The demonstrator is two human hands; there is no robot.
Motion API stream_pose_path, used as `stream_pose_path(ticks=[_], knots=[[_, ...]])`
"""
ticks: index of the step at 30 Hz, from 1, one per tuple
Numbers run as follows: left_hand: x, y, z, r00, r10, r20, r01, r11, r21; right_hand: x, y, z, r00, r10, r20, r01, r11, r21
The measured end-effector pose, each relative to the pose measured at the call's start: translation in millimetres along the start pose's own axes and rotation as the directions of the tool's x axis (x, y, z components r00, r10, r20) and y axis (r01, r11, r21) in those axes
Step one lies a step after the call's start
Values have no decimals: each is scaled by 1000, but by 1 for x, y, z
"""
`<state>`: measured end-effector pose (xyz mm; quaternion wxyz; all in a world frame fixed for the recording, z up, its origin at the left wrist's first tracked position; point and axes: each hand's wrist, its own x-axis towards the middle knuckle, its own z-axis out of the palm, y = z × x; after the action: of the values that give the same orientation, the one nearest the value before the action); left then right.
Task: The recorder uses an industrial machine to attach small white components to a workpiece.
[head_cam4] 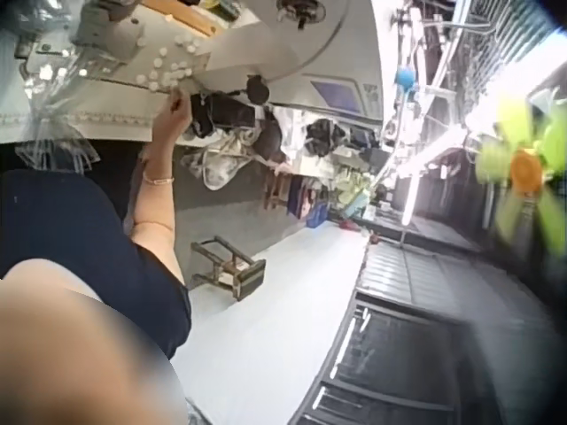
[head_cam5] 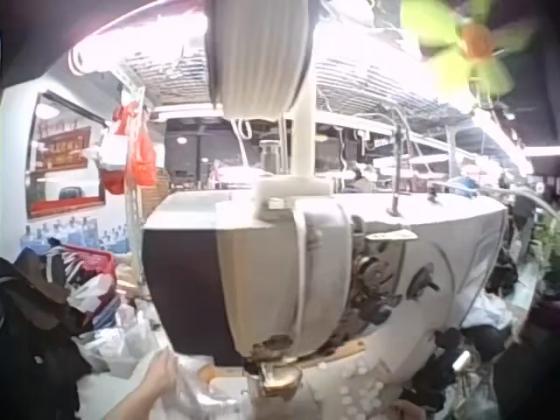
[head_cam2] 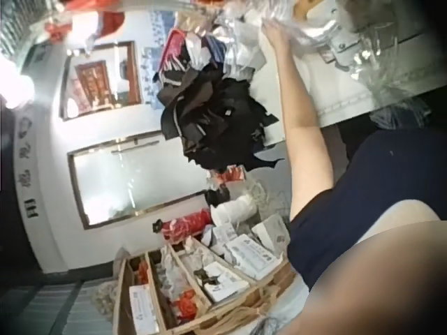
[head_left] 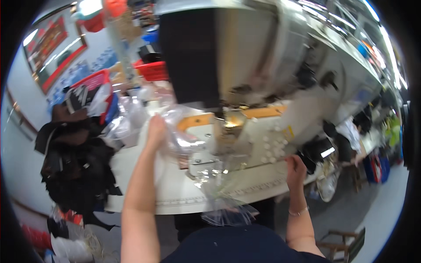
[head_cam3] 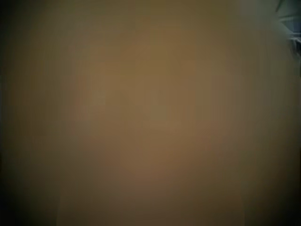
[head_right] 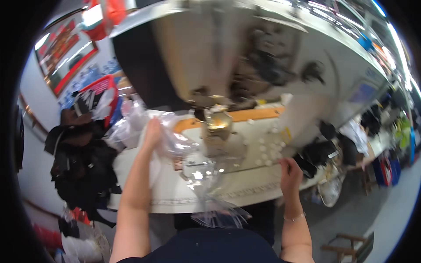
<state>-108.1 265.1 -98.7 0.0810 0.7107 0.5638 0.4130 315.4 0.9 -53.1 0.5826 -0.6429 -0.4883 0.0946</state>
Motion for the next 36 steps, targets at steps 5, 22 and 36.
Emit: stream_pose_path(ticks=[5, 22, 36], knots=[[-25, 77, -27, 984, 62, -168, -48, 995, 84, 14, 14, -4, 997, -29, 65, 40, 983, -178], [-127, 285, 1, 718, 623, 310, -444, 753, -485, 59, 4, 19, 803, 133, 582, 219, 841, -495], [-116, 311, 15, 443, 260, 858, 722, 465, -513, 23, -18, 0, 663, -98, 743, -602, 520, 606]])
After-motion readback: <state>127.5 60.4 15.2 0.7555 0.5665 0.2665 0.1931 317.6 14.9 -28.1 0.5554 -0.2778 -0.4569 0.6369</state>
